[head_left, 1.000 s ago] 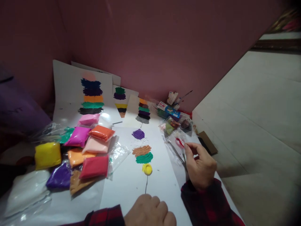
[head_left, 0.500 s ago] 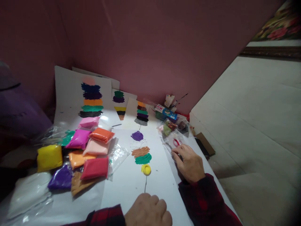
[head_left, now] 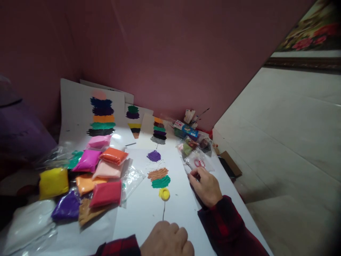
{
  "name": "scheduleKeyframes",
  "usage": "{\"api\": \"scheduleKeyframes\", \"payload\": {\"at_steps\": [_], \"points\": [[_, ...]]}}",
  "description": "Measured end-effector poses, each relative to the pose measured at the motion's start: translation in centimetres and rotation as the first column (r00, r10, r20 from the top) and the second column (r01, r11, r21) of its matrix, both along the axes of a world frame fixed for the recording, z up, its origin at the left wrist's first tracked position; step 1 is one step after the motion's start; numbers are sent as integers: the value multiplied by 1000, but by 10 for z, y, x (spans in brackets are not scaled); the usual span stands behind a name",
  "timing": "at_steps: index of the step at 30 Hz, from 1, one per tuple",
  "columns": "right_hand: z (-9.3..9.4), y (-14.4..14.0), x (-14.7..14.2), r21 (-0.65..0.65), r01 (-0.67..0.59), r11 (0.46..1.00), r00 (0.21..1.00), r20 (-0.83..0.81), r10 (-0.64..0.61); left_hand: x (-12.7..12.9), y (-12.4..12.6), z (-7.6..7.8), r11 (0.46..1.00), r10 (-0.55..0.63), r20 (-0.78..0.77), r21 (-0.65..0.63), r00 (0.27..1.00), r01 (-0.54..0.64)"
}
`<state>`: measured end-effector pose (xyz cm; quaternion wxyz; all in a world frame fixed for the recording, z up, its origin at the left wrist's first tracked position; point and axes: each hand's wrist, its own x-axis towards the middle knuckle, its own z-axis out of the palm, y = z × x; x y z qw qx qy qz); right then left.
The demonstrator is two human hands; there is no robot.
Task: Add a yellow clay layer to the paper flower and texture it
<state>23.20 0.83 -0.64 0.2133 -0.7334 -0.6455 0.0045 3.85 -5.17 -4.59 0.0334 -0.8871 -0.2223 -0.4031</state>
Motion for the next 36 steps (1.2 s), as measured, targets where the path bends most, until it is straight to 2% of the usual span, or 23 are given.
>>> {"api": "scheduleKeyframes", "payload": {"at_steps": [5, 8, 10, 12, 14, 16, 18, 21, 24, 28, 31, 33, 36], "points": [[5, -2, 3, -2, 102, 995, 989, -110, -101, 1, 3, 0, 999, -31, 3, 22, 1000, 30], [9, -2, 8, 53, 177, 983, 933, -328, -150, 1, 2, -1, 999, -24, 5, 28, 1000, 24], [11, -1, 10, 165, 216, 962, 816, -571, -85, 0, 1, -1, 999, -22, 4, 30, 1000, 22], [15, 0, 9, 243, 262, 934, 609, -792, 35, -1, 0, -1, 999, -25, 5, 21, 1000, 25], [20, -2, 3, 241, 272, 932, 435, -894, 105, -2, 0, 0, 999, -31, 4, -10, 999, 31], [27, -6, -9, 202, 213, 956, 375, -920, 111, -3, -2, 3, 997, -9, 14, -79, 1000, 10], [33, -11, -24, 179, 81, 981, 266, -952, 152, -2, -3, 6, 987, 37, 28, -157, 999, -32], [34, -18, -44, 186, -25, 982, 238, -953, 187, -2, -4, 10, 980, 91, 47, -184, 995, -80], [24, -20, -55, 135, -97, 986, 226, -962, 154, -1, -3, 12, 981, 115, 50, -164, 992, -105], [10, -17, -64, 97, -95, 991, 251, -961, 118, -2, -1, 5, 983, 51, -47, -172, 998, -58], [6, -16, -68, 116, -70, 991, 231, -964, 129, -3, -2, -4, 977, -6, -141, -210, 990, -24], [5, -16, -68, 141, -57, 988, 211, -966, 150, -4, -3, -8, 967, -3, -172, -251, 985, -41], [3, -16, -67, 146, -76, 986, 223, -962, 160, -3, -4, -9, 963, 8, -172, -264, 985, -54]]}}
